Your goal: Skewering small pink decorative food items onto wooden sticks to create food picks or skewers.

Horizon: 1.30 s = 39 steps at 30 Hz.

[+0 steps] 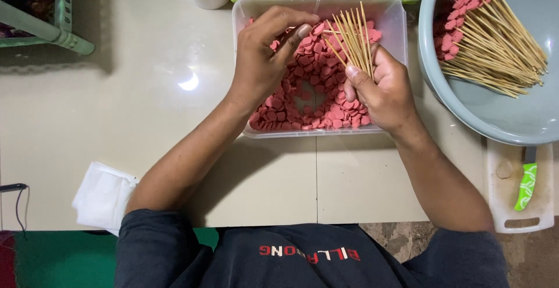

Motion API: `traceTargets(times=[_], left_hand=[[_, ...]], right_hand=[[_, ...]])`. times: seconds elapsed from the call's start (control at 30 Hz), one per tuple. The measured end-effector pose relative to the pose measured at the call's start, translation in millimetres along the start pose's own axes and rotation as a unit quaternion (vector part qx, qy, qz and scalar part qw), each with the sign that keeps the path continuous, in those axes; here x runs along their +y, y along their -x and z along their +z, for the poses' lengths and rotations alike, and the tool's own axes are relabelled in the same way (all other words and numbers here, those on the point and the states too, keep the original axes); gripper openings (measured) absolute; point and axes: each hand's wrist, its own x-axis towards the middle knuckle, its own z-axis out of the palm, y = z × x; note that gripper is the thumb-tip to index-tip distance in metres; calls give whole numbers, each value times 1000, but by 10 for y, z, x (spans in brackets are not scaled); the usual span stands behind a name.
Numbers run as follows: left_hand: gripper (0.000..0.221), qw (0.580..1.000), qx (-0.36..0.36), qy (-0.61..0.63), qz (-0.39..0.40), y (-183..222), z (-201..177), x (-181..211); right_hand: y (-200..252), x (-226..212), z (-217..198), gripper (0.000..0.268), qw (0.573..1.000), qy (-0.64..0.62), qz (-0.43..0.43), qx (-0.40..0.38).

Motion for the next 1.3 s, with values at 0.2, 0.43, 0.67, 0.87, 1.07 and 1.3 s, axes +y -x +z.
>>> traceTargets(times=[0.2, 0.43, 0.67, 0.87, 1.07, 1.3], left_hand=[[11, 1000, -8, 1, 0, 3, 5, -8], [16, 1000, -22, -5, 13, 1, 18, -35], [11, 999, -33, 14, -41, 30, 28, -38], [24, 970, -145, -72, -183, 99, 43, -1], [21, 903, -401, -87, -123, 213, 107, 109], [29, 884, -417, -174, -118, 317, 182, -141]], right_hand=[[6, -48, 16, 17, 1000, 10, -3, -5], [11, -92, 17, 20, 1000, 26, 3, -8], [11, -116, 27, 20, 999, 34, -7, -9], [-115, 62, -109, 18, 996, 83, -28, 28], [-350, -235, -123, 17, 939, 307, -150, 25], [-1248, 352, -56, 30, 763, 592, -254, -44]])
